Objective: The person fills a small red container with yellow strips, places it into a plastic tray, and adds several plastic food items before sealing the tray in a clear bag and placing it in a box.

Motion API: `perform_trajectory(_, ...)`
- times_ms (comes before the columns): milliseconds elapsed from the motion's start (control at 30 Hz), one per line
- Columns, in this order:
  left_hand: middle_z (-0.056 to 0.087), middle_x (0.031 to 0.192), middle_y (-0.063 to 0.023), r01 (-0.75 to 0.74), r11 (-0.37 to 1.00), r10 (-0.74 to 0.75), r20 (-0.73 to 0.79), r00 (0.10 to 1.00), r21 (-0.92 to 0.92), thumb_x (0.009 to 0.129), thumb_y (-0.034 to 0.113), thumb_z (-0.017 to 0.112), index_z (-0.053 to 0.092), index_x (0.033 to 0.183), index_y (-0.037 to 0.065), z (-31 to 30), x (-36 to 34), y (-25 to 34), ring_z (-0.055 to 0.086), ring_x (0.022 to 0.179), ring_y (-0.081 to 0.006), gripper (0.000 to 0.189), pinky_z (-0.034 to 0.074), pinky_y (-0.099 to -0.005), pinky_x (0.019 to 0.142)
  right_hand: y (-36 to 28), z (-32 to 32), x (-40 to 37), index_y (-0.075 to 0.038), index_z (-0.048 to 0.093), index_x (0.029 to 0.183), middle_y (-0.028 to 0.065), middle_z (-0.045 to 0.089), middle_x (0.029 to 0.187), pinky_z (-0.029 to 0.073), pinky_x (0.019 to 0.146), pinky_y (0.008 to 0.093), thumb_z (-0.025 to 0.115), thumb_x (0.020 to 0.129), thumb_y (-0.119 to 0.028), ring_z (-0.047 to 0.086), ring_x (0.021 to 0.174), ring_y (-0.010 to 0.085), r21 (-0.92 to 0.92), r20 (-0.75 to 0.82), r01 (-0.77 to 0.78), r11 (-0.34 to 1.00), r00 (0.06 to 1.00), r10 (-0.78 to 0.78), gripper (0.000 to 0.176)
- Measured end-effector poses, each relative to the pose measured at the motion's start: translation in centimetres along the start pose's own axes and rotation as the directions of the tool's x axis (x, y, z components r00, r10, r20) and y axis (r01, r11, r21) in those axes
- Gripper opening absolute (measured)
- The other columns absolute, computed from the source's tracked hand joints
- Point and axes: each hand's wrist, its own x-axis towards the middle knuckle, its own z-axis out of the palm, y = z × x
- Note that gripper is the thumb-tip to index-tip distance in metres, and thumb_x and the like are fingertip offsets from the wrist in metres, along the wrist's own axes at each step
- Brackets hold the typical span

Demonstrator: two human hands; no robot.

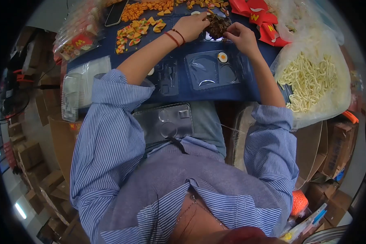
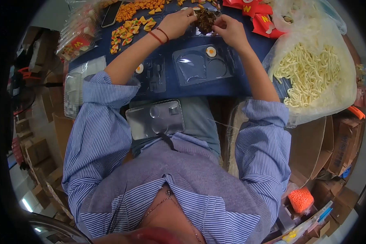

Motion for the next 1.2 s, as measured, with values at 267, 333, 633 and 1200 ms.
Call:
perform_trajectory(267, 0.066, 0.106, -0.0082, 0.032, 0.995, -0.028, 0.040, 0.999, -0.099, 0.084, 0.010, 0.066, 0.067, 0.102, 0.009, -1.8, 0.4, 1.1, 0.066, 0.096, -0.0263, 0.018, 0.056, -0.0346, 0.077, -1.0, -1.0, -3.4, -0.005, 0.071, 0.098, 0.0046, 0.071, 0.089, 0.051, 0.074, 0.0249, 0.070, 0.085, -0.014, 0.066, 0.081, 0.0145, 0.361, -0.162, 0.014, 0.933, 0.986, 0.049, 0.016)
perform_trajectory(333, 0.070, 0.095, -0.0073, 0.268, 0.847, -0.220, 0.157, 0.963, -0.459, 0.083, 0.015, 0.071, 0.067, 0.098, 0.008, -3.3, 0.0, 2.5, 0.069, 0.084, -0.0233, 0.017, 0.056, -0.0319, 0.074, -1.8, 0.2, -3.4, -0.003, 0.071, 0.097, 0.0032, 0.071, 0.091, 0.051, 0.075, 0.0250, 0.069, 0.087, -0.013, 0.065, 0.083, 0.0126, 0.297, -0.236, 0.220, 0.929, 0.960, -0.152, 0.014)
perform_trajectory(633, 0.069, 0.091, -0.0053, 0.310, 0.518, -0.252, 0.203, 0.946, -0.797, 0.086, 0.014, 0.073, 0.064, 0.102, -0.001, -5.1, -1.6, 7.8, 0.067, 0.083, -0.0112, 0.024, 0.055, -0.0243, 0.075, -3.9, 0.5, -6.7, 0.000, 0.068, 0.094, 0.0038, 0.069, 0.086, 0.051, 0.072, 0.0250, 0.072, 0.084, -0.011, 0.064, 0.077, 0.0107, 0.486, -0.147, 0.101, 0.868, 0.989, -0.032, 0.015)
perform_trajectory(1200, 0.057, 0.119, -0.0083, -0.271, 0.845, 0.291, -0.030, 0.956, -0.461, 0.074, 0.014, 0.073, 0.058, 0.114, 0.004, -0.9, -4.2, 14.8, 0.057, 0.105, -0.0269, 0.045, 0.048, -0.0373, 0.091, -2.1, 1.1, -17.3, -0.010, 0.067, 0.084, 0.0005, 0.062, 0.086, 0.037, 0.080, 0.0351, 0.074, 0.075, -0.011, 0.057, 0.084, 0.0194, -0.427, -0.416, 0.070, 0.902, 0.870, -0.264, 0.012)
